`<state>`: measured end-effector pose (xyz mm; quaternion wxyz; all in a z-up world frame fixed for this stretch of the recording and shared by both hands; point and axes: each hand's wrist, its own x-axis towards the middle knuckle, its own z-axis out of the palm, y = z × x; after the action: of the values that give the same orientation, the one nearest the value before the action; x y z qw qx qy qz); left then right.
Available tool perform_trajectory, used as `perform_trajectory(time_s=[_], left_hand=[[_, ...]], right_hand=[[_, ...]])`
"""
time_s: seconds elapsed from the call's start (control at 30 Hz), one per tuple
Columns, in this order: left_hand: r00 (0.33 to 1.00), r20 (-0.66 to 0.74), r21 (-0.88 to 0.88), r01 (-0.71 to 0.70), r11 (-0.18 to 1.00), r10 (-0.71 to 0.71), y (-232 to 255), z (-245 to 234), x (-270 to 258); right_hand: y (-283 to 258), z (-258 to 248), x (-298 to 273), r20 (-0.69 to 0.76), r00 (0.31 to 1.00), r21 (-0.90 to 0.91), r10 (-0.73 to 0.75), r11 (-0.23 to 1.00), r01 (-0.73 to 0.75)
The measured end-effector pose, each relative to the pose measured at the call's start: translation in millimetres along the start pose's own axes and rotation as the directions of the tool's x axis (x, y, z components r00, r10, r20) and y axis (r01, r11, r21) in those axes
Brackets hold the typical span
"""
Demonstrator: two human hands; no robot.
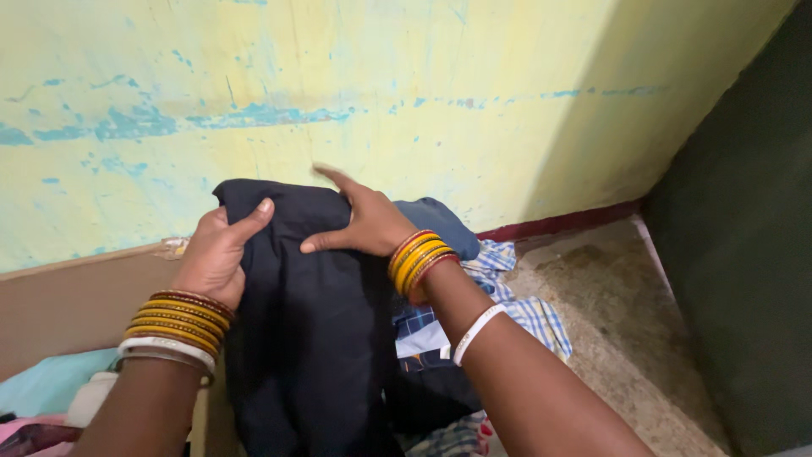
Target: The person folds several items of clothing and places them into a stack, while also sorting other pieces of clothing into a cardboard box by hand.
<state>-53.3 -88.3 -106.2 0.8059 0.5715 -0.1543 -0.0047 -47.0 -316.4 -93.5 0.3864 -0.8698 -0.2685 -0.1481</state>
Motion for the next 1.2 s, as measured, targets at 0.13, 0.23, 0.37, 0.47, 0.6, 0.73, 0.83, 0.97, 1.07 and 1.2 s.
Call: perform_trajectory(time_s=[0.13,0.23,0.37,0.47,0.6,0.73,0.83,0.97,1.07,1.2], left_hand=[[0.992,-0.113,0.023,0.058,0.998,-0.056,2.8,-1.6,6.4],[0.935,-0.34,0.238,-0.02,0.971,0.102,7.5,-10.1,10.0],[0.982,-0.186,0.346,0.027,0.938,0.041,12.3,-25.8,-4.9],[0.987,0.06,0.234,0.131,0.963,-0.149,5.8,-30.7,-17.0],[0.974,-0.065,0.368,0.226,0.902,-0.217,0.3,-31.0,-18.5],[0.99,-0.091,0.255,0.129,0.958,-0.109,-9.6,-28.5,-5.4],[0.956,-0.291,0.213,0.099,0.972,-0.034,-10.8,-28.7,3.9],[0.848,-0.529,0.118,0.034,0.992,0.034,2.3,-33.2,9.8],[0.857,-0.51,0.041,-0.062,0.997,0.074,10.9,-28.6,9.2],[0.787,-0.614,0.152,0.2,0.968,-0.066,17.8,-13.5,6.4]], right_hand=[[-11.1,1.8,6.7,0.04,0.979,0.126,0.202,0.971,-0.206],[-18.8,-4.0,11.3,0.02,0.988,0.146,0.153,0.977,-0.154],[-23.8,-10.2,16.0,0.144,0.98,0.246,0.136,0.954,-0.168],[-24.7,-9.2,19.2,0.238,0.971,0.286,0.017,0.954,-0.087],[-20.3,-0.1,20.3,0.19,0.979,0.296,0.067,0.947,-0.122],[-9.4,7.8,25.5,-0.008,0.998,0.284,0.064,0.957,-0.059],[1.1,1.6,29.0,-0.252,0.968,0.203,0.017,0.979,0.035],[8.2,-8.6,21.5,-0.27,0.945,0.412,0.186,0.909,-0.062],[6.0,-4.3,9.8,-0.062,0.977,0.471,0.206,0.869,-0.154],[1.4,6.3,3.5,0.179,0.961,0.526,0.211,0.805,-0.275]])
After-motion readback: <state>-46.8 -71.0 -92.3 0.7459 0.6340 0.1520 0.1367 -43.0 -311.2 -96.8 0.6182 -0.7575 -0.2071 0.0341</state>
